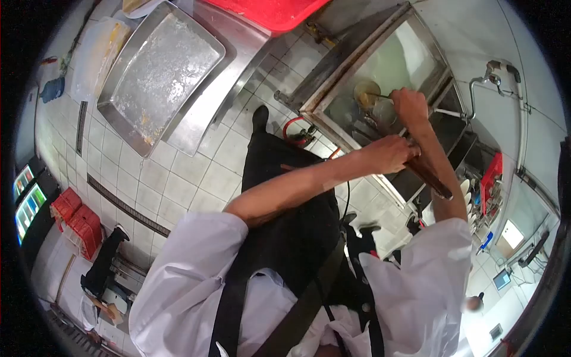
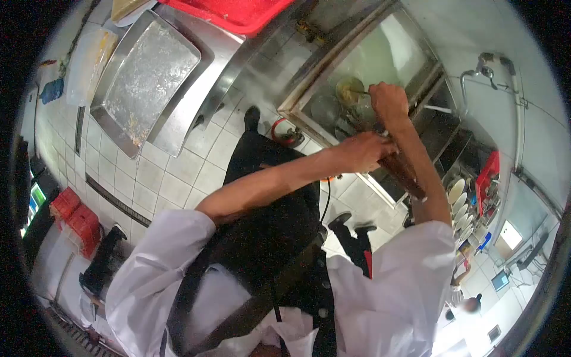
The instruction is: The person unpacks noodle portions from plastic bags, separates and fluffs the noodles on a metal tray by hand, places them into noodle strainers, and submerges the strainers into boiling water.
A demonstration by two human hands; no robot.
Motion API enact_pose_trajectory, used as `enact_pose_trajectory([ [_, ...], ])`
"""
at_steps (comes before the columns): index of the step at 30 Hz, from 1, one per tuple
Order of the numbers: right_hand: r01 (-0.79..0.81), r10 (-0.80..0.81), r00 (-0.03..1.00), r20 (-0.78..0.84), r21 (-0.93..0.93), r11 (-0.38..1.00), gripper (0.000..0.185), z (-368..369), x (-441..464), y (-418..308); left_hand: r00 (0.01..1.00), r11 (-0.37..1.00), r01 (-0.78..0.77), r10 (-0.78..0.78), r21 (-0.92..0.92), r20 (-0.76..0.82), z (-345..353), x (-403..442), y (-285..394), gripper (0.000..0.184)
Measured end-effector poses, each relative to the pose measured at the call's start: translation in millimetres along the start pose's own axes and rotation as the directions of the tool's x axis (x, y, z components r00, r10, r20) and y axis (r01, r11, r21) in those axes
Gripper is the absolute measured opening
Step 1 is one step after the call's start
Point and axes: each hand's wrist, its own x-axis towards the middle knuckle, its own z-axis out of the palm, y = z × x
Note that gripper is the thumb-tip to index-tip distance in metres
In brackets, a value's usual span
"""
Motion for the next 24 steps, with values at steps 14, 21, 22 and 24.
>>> enact_pose_trajectory([
  [14, -0.035, 0.035, 0.998, 0.047, -0.016, 0.999, 0.017, 19.1, -6.9, -3.5, 0.997, 0.997, 0.076, -0.076, 0.013, 0.013, -6.6, -6.8, 15.6, 0.033],
  [21, 0.068, -0.067, 0.998, 0.008, -0.115, 0.991, 0.018, 18.6, 14.9, 8.9, 0.984, 1.000, 0.020, -0.018, 0.009, -0.175, 5.3, -4.3, 6.4, 0.021],
  [22, 0.028, -0.030, 0.999, -0.026, -0.072, 0.997, 0.019, 21.9, 17.7, 5.5, 0.993, 0.998, 0.043, -0.049, -0.050, -0.111, 3.2, -2.0, 4.1, 0.020],
  [24, 0.011, -0.010, 1.000, 0.011, -0.025, 1.000, 0.021, 35.8, -10.3, 2.6, 0.991, 0.998, 0.018, -0.026, -0.061, -0.130, 12.1, -6.6, 5.3, 0.019],
])
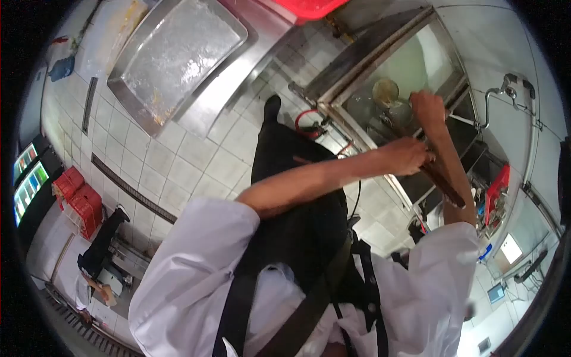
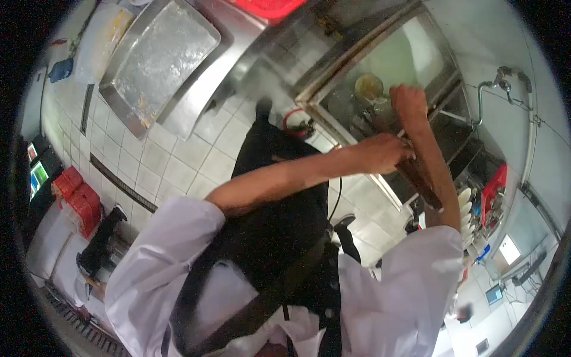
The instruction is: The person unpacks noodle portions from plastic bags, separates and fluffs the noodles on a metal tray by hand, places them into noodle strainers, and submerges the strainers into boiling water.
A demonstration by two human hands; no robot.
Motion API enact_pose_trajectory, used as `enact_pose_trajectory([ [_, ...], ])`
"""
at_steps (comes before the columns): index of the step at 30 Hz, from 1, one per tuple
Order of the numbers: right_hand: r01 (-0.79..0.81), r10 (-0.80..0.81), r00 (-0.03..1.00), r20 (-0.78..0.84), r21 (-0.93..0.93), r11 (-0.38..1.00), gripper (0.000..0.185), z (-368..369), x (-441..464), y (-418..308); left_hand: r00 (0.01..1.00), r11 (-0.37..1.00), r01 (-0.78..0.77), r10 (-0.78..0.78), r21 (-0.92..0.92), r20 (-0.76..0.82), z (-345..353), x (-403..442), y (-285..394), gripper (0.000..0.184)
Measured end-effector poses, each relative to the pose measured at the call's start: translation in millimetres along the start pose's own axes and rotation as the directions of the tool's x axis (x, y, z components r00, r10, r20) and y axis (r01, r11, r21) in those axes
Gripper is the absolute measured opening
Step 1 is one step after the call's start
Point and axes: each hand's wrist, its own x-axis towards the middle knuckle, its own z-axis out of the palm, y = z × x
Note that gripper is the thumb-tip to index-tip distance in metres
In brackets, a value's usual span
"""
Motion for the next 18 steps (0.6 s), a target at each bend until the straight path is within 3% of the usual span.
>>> enact_pose_trajectory([
  [2, -0.098, 0.117, 0.978, -0.175, 0.113, 0.989, 0.021, -20.2, 12.3, -0.1, 0.998, 0.998, -0.055, 0.057, 0.042, -0.034, -18.4, 7.3, -2.7, 0.018],
  [3, -0.104, 0.124, 0.975, -0.187, 0.115, 0.988, 0.021, -20.7, 20.3, 1.2, 0.999, 0.997, 0.005, -0.009, 0.079, 0.054, -23.9, 7.3, 0.8, 0.021],
  [5, 0.066, -0.065, 0.997, -0.032, 0.033, 0.997, 0.016, -14.5, 11.3, 0.2, 0.985, 0.993, 0.086, -0.097, 0.080, 0.144, -10.0, -1.2, 10.9, 0.024],
  [7, 0.045, -0.045, 0.999, -0.001, 0.010, 0.999, 0.016, -16.2, 17.8, 2.7, 0.997, 0.997, 0.023, -0.028, 0.073, 0.071, -18.4, 5.8, 4.7, 0.025],
  [10, -0.007, 0.008, 0.996, 0.084, -0.013, 1.000, 0.016, -17.1, 11.3, -3.6, 0.993, 0.998, 0.049, -0.053, 0.045, 0.106, -24.6, 3.9, 9.3, 0.025],
  [13, 0.066, -0.074, 0.988, -0.138, -0.058, 0.996, 0.015, -24.4, 29.8, 4.2, 0.997, 0.998, 0.030, -0.033, 0.046, 0.069, -20.1, 6.3, 5.3, 0.025],
  [15, 0.103, -0.109, 0.993, -0.039, -0.141, 0.985, 0.015, -7.2, 16.9, -0.7, 0.998, 1.000, -0.007, 0.005, 0.029, 0.068, -14.0, -1.3, 9.8, 0.027],
  [16, 0.034, -0.033, 0.999, 0.018, -0.020, 0.999, 0.016, -40.5, 21.2, -0.8, 0.994, 0.996, 0.002, -0.011, 0.087, 0.109, -10.7, -0.9, 14.1, 0.028],
  [18, -0.001, 0.002, 1.000, 0.017, -0.031, 1.000, 0.015, -23.7, 29.6, 0.0, 0.990, 0.978, -0.024, -0.006, 0.208, 0.142, -28.0, 9.3, -1.8, 0.028],
])
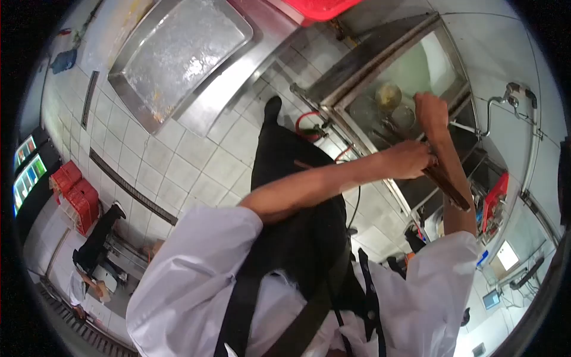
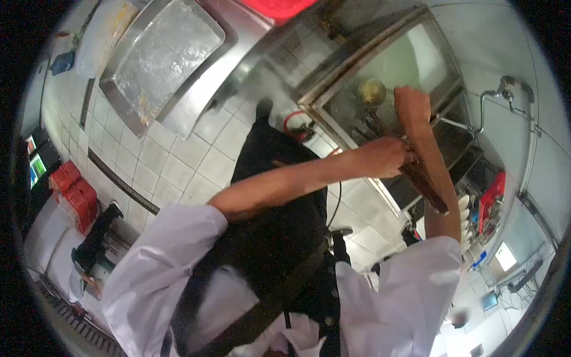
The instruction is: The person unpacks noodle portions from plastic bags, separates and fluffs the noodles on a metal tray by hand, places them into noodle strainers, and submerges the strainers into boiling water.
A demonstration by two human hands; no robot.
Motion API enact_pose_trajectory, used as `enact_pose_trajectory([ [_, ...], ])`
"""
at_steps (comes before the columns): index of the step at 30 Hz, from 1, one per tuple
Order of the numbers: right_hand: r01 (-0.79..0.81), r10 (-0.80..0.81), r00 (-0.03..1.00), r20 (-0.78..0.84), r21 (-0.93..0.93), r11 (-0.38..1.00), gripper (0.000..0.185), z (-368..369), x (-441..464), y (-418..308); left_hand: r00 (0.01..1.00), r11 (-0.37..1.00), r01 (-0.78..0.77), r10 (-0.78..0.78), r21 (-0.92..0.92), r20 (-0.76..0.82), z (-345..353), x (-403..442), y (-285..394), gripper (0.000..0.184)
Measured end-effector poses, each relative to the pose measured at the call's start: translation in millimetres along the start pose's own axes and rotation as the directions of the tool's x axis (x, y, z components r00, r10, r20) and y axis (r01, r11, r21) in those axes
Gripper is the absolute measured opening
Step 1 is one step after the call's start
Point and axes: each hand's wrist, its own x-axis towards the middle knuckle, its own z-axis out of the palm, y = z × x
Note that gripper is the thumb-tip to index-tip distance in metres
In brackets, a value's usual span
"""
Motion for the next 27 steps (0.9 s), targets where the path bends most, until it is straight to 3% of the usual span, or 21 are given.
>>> enact_pose_trajectory([
  [2, -0.041, 0.041, 0.997, 0.065, 0.005, 0.999, 0.014, -4.5, -14.4, -3.9, 0.998, 0.997, 0.007, -0.012, -0.080, -0.060, 10.9, -4.0, 6.4, 0.029],
  [5, 0.022, -0.015, 0.998, -0.057, 0.114, 0.993, 0.015, -12.8, -12.8, 4.6, 0.991, 0.997, -0.031, 0.023, -0.064, -0.129, 11.8, -1.7, 4.7, 0.026],
  [8, -0.032, 0.033, 0.998, 0.056, -0.011, 0.999, 0.016, 2.3, -26.8, -2.8, 0.995, 0.991, -0.040, 0.028, -0.125, -0.097, 7.0, -2.7, 8.0, 0.025],
  [11, 0.033, -0.033, 0.999, -0.016, -0.007, 0.999, 0.018, -8.8, -9.1, 1.4, 0.999, 0.998, 0.003, -0.004, -0.056, -0.033, 6.8, -2.4, 10.3, 0.024],
  [13, 0.046, -0.041, 0.983, 0.177, -0.023, 0.999, 0.020, -1.4, -15.1, -1.2, 0.999, 0.997, 0.010, -0.013, -0.081, -0.037, 12.6, -3.1, 11.4, 0.025],
  [14, 0.050, -0.045, 0.982, 0.186, -0.025, 0.998, 0.020, 4.9, -22.3, 0.4, 0.998, 0.995, 0.016, -0.021, -0.096, -0.058, 15.0, -0.6, 11.5, 0.026],
  [16, -0.098, 0.096, 0.995, 0.029, 0.059, 0.993, 0.019, 10.3, -15.5, 4.5, 0.993, 0.999, -0.011, 0.005, -0.051, -0.120, 12.2, 1.4, 3.6, 0.026],
  [17, -0.103, 0.101, 0.994, 0.036, 0.066, 0.993, 0.019, 10.7, -16.2, 5.1, 0.987, 0.999, -0.027, 0.019, -0.046, -0.158, 17.2, -3.3, 8.8, 0.026],
  [19, 0.050, -0.045, 0.999, -0.029, 0.222, 0.974, 0.018, 7.1, -23.0, 12.0, 0.995, 0.996, 0.018, -0.027, -0.084, -0.101, 21.0, -4.2, 20.9, 0.026],
  [23, -0.104, 0.112, 0.993, -0.046, 0.153, 0.983, 0.017, 0.2, -21.3, 1.3, 0.998, 0.995, 0.029, -0.035, -0.096, -0.059, 10.5, -0.2, 15.0, 0.026],
  [25, 0.059, -0.059, 0.998, 0.025, 0.015, 0.998, 0.016, -0.4, -21.2, -2.3, 0.998, 0.995, 0.054, -0.056, -0.087, -0.022, 19.2, -5.3, 25.0, 0.027],
  [27, 0.004, -0.004, 1.000, 0.019, 0.001, 1.000, 0.015, 10.9, -14.9, -0.4, 0.998, 0.998, 0.060, -0.060, -0.022, -0.001, 15.2, 1.9, 13.5, 0.027],
])
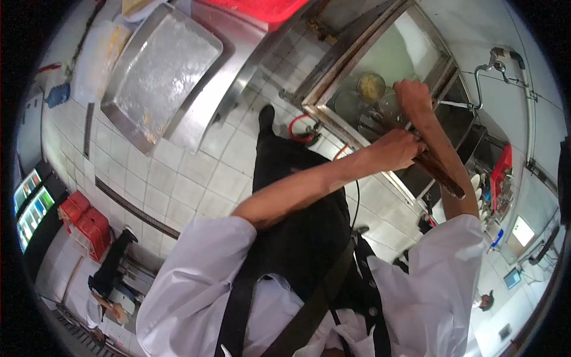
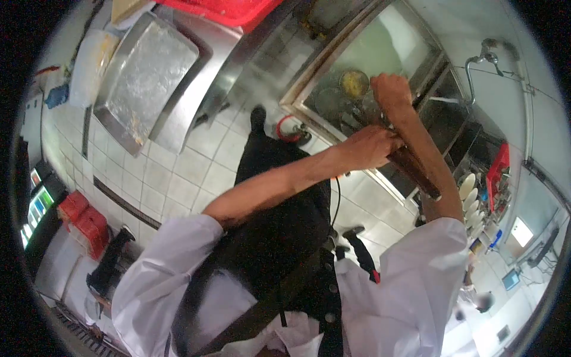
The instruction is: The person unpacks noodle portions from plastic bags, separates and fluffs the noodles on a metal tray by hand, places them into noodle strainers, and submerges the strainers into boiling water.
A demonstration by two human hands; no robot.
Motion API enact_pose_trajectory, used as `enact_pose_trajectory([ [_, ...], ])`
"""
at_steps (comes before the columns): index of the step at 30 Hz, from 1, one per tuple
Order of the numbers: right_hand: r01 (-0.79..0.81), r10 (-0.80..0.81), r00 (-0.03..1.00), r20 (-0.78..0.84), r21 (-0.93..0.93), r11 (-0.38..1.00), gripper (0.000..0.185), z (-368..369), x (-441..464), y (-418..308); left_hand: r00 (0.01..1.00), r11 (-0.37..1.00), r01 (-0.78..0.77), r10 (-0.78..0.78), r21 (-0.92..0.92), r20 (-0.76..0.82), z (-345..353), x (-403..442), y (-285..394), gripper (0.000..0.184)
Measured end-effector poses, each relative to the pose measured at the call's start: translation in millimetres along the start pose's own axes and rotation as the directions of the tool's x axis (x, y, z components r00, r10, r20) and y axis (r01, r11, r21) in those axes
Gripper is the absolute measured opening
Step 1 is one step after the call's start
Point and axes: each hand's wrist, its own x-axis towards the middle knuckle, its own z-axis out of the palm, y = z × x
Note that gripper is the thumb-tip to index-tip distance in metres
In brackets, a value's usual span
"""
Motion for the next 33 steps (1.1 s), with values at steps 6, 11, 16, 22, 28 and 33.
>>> enact_pose_trajectory([
  [6, -0.212, 0.218, 0.975, -0.051, 0.106, 0.971, 0.016, -15.6, -29.2, 39.1, 0.970, 0.994, -0.050, 0.027, -0.093, -0.241, 4.5, -1.4, 1.7, 0.033],
  [11, -0.227, 0.299, 0.948, -0.108, 0.431, 0.874, 0.015, 0.7, -166.7, 73.6, 0.953, 0.887, 0.150, -0.247, -0.436, -0.173, 1.3, 16.9, -5.2, 0.023],
  [16, -0.264, 0.321, 0.945, -0.066, 0.428, 0.864, 0.012, 70.4, -141.1, -36.3, 0.928, 0.952, 0.187, -0.252, -0.243, -0.273, 1.7, 45.5, 22.0, 0.017],
  [22, -0.226, 0.374, 0.922, -0.097, 0.651, 0.725, 0.013, 117.1, -126.4, -39.7, 0.943, 0.995, 0.092, -0.097, -0.033, -0.319, 31.5, 43.2, 32.3, 0.020],
  [28, -0.142, 0.301, 0.928, -0.220, 0.536, 0.832, 0.011, 103.0, -125.6, -55.3, 0.916, 0.991, 0.097, -0.124, -0.089, -0.382, 26.7, 43.8, 34.0, 0.019],
  [33, -0.164, 0.338, 0.900, -0.276, 0.504, 0.848, 0.010, 128.5, -122.9, -58.8, 0.919, 0.983, 0.181, -0.176, -0.020, -0.354, 28.9, 35.6, 34.1, 0.016],
])
